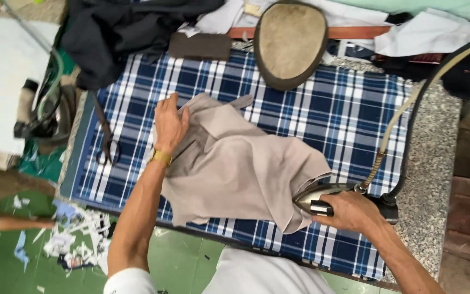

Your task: Ironing and pressing a pair of beige trousers on a checkered ironing board, including smoothing the fabric and repositioning the garment.

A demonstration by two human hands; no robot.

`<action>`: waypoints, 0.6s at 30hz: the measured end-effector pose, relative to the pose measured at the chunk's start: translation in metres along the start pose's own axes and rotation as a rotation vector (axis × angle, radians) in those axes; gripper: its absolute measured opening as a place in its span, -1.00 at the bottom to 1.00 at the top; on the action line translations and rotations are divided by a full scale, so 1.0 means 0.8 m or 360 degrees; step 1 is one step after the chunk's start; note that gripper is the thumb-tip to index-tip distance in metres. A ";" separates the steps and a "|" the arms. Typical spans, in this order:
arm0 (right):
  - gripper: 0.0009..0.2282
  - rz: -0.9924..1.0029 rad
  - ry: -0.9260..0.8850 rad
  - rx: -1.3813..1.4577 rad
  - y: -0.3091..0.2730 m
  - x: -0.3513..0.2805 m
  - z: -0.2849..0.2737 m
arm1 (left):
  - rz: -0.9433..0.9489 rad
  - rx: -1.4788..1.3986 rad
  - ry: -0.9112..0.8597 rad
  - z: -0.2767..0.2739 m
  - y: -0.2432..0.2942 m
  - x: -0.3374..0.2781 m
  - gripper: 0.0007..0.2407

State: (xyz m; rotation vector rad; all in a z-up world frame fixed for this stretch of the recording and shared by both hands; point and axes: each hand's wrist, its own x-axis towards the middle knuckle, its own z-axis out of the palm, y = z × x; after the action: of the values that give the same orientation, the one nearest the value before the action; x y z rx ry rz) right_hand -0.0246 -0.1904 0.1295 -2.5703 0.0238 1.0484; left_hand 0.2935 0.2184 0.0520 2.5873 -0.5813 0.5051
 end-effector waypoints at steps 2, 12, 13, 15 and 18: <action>-0.65 0.0019 0.0006 0.0006 -0.006 -0.003 -0.009 | 0.0082 0.0043 -0.0126 0.036 -0.007 0.050 -0.57; -0.65 -0.0140 0.0112 0.0034 0.023 0.013 0.003 | 0.0275 0.0871 -0.0781 0.201 -0.046 0.258 -0.44; -0.61 -0.0282 0.0236 -0.0057 0.028 0.017 0.017 | 0.0249 0.1061 -0.0847 0.213 -0.055 0.262 -0.50; -0.60 -0.0219 0.0174 -0.0041 0.026 0.015 0.013 | 0.0224 0.1011 -0.1021 0.212 -0.049 0.277 -0.42; -0.55 -0.0176 0.0102 -0.0114 0.024 0.013 0.013 | 0.0304 0.1044 -0.0986 0.218 -0.072 0.272 -0.29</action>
State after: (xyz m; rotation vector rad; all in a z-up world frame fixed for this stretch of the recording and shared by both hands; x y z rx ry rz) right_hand -0.0269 -0.2033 0.1097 -2.6354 -0.1404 0.9422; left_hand 0.5485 0.1124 -0.0192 3.3534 -1.0045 -0.1048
